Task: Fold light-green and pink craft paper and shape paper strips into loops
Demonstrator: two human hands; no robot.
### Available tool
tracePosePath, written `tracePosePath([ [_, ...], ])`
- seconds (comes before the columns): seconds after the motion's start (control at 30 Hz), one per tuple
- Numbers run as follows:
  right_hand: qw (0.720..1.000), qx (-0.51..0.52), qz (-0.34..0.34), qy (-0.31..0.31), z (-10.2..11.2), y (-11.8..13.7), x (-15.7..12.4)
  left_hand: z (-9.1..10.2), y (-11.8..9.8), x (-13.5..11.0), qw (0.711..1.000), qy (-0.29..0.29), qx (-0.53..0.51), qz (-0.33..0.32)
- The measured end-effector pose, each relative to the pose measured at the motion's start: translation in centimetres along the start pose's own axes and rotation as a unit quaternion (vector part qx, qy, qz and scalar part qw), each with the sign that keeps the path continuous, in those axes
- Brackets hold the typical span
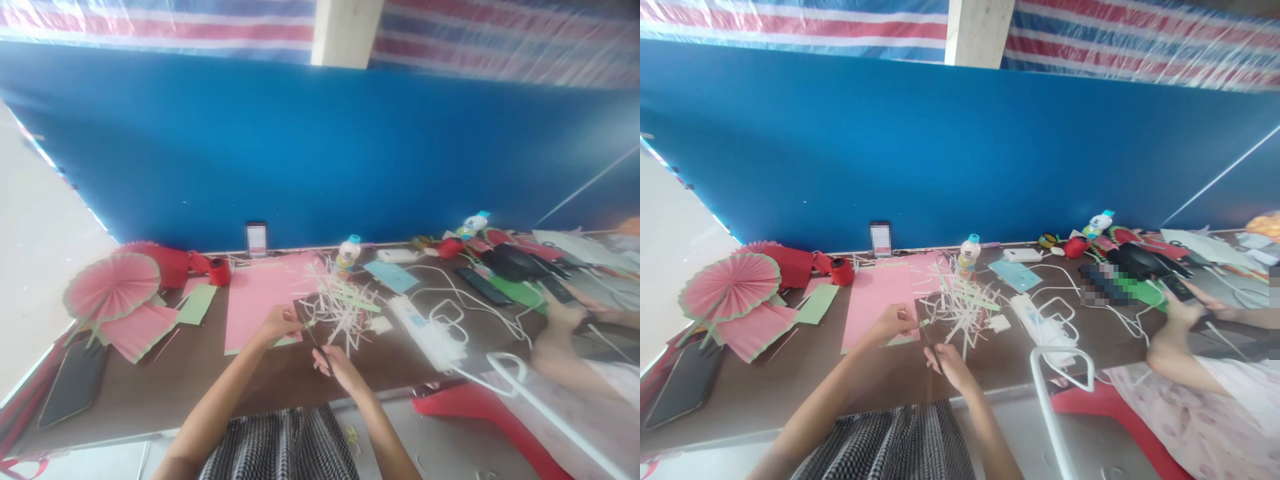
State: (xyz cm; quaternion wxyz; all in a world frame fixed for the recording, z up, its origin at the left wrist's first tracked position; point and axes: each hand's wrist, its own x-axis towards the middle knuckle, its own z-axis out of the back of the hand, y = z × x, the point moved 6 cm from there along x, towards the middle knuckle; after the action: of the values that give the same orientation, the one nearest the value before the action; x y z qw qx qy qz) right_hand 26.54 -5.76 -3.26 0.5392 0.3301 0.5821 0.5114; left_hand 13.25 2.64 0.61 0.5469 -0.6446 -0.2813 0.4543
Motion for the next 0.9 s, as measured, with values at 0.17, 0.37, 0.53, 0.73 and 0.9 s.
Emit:
tracePosePath([
  [0.17,1.000,0.010,-0.005,-0.007,0.3,-0.4,0.1,-0.2,0.9,1.2,1.000,0.001,0.003,0.016],
  [0.37,0.999,0.022,-0.023,-0.019,0.6,-1.2,0.4,-0.5,1.5,2.1,1.000,0.011,-0.001,0.005],
  [0.53,0.999,0.013,-0.049,-0.016,1.0,-1.8,0.2,0.5,1.6,2.7,0.999,0.017,0.003,-0.028],
  [0.73,0.994,-0.032,-0.039,-0.094,3.4,-1.5,-1.2,2.8,2.0,6.7,0.998,-0.038,-0.031,-0.049],
  [0.9,0.969,-0.107,0.004,-0.223,6.0,-0.5,-2.5,2.6,-0.1,11.3,0.986,-0.084,0.047,-0.138],
])
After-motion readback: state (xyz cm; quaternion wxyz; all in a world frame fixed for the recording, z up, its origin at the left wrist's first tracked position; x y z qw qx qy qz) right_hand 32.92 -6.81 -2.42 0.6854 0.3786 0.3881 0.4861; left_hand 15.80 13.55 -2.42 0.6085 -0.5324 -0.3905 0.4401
